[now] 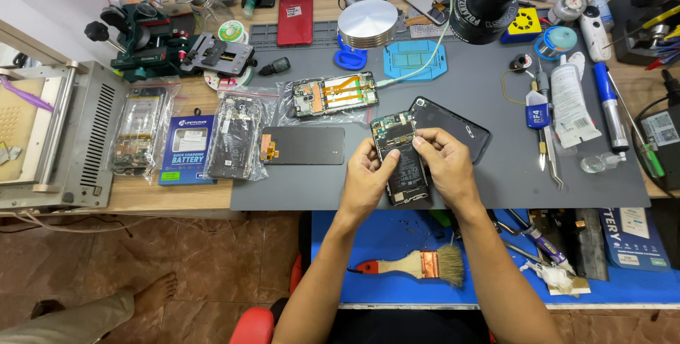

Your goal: The person handles a black smartphone battery, peels off a protective film, and places it on the workbench. They then pick up a disassembled smartphone, connect a ribbon cable to the motherboard, and reposition the device on the table.

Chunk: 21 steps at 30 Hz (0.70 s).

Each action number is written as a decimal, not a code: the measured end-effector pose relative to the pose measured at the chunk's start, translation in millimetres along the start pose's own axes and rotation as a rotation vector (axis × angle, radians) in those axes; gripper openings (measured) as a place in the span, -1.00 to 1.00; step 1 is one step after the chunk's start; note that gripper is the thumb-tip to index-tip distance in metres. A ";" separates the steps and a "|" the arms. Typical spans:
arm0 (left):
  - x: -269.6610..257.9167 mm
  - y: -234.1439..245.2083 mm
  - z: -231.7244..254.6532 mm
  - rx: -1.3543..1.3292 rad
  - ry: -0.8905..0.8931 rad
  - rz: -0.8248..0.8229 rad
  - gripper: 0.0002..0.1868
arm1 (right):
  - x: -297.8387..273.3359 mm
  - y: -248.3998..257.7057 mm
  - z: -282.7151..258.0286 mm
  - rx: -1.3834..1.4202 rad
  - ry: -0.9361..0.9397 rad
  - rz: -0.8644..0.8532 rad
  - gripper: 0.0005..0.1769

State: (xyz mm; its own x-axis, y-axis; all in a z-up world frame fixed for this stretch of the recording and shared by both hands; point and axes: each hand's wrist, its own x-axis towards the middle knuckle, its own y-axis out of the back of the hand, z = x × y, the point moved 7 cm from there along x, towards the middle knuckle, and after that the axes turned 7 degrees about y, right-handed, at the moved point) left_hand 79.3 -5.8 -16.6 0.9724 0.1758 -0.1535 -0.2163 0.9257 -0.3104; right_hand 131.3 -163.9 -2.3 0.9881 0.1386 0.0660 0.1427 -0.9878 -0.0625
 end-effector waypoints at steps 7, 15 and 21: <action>-4.5 -6.5 8.8 0.014 -0.010 -0.028 -0.77 | 2.1 2.0 3.7 -0.066 -0.001 -0.002 -0.83; -9.1 -0.8 28.7 -0.143 0.019 0.051 -0.78 | 9.4 73.5 -65.5 -0.849 0.304 0.092 -0.91; -5.9 0.4 23.1 -0.181 0.025 0.056 -0.80 | 7.2 97.5 -54.4 -1.147 0.296 -0.015 -0.84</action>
State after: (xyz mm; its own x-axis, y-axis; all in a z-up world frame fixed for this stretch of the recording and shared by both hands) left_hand 75.4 1.3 5.9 0.9563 0.2153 -0.1977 -0.2847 0.8388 -0.4640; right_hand 149.3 -263.0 46.3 0.9138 0.2778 0.2962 -0.1286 -0.4940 0.8599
